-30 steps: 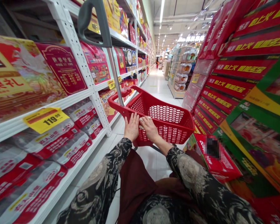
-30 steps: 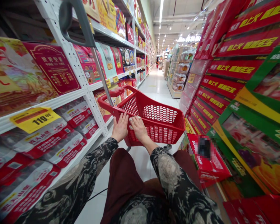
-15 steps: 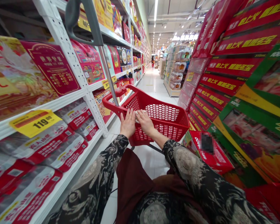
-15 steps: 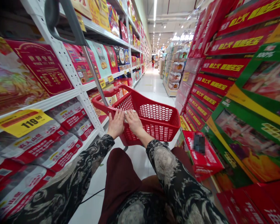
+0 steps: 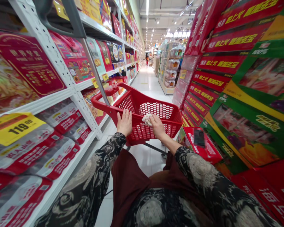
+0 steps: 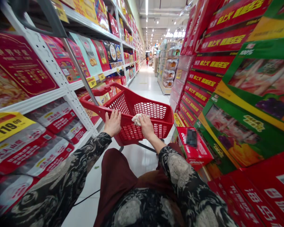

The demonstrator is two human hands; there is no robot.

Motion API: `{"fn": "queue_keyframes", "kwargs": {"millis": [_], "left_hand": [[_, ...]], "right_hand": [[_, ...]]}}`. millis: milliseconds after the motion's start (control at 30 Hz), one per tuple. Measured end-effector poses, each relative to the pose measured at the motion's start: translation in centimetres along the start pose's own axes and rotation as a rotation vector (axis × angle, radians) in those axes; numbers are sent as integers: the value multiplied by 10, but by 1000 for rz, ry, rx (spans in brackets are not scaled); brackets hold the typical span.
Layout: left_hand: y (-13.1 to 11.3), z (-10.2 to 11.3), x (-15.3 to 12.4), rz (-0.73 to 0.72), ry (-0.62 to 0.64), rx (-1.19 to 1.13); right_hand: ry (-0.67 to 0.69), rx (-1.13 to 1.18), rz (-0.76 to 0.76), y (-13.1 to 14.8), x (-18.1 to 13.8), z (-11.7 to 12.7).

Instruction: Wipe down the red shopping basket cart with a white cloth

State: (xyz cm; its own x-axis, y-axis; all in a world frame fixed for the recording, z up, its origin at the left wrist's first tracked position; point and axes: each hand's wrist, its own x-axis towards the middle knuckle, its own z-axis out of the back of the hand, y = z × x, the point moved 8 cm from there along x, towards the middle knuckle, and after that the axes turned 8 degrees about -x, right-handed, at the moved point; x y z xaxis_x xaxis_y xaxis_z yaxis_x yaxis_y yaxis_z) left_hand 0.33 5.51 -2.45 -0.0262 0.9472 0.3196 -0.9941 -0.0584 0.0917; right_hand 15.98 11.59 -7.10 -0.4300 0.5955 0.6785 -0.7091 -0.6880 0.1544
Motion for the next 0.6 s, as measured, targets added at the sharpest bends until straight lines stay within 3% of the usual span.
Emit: {"fn": "queue_keyframes", "kwargs": {"millis": [167,600], "left_hand": [[-7,4,-3,1,18,11],[-35,6,8,-5,56,6]], "right_hand": [[-31,9,-17,-14,-9,-9],[3,-8,-142,-51,10,-9]]}}
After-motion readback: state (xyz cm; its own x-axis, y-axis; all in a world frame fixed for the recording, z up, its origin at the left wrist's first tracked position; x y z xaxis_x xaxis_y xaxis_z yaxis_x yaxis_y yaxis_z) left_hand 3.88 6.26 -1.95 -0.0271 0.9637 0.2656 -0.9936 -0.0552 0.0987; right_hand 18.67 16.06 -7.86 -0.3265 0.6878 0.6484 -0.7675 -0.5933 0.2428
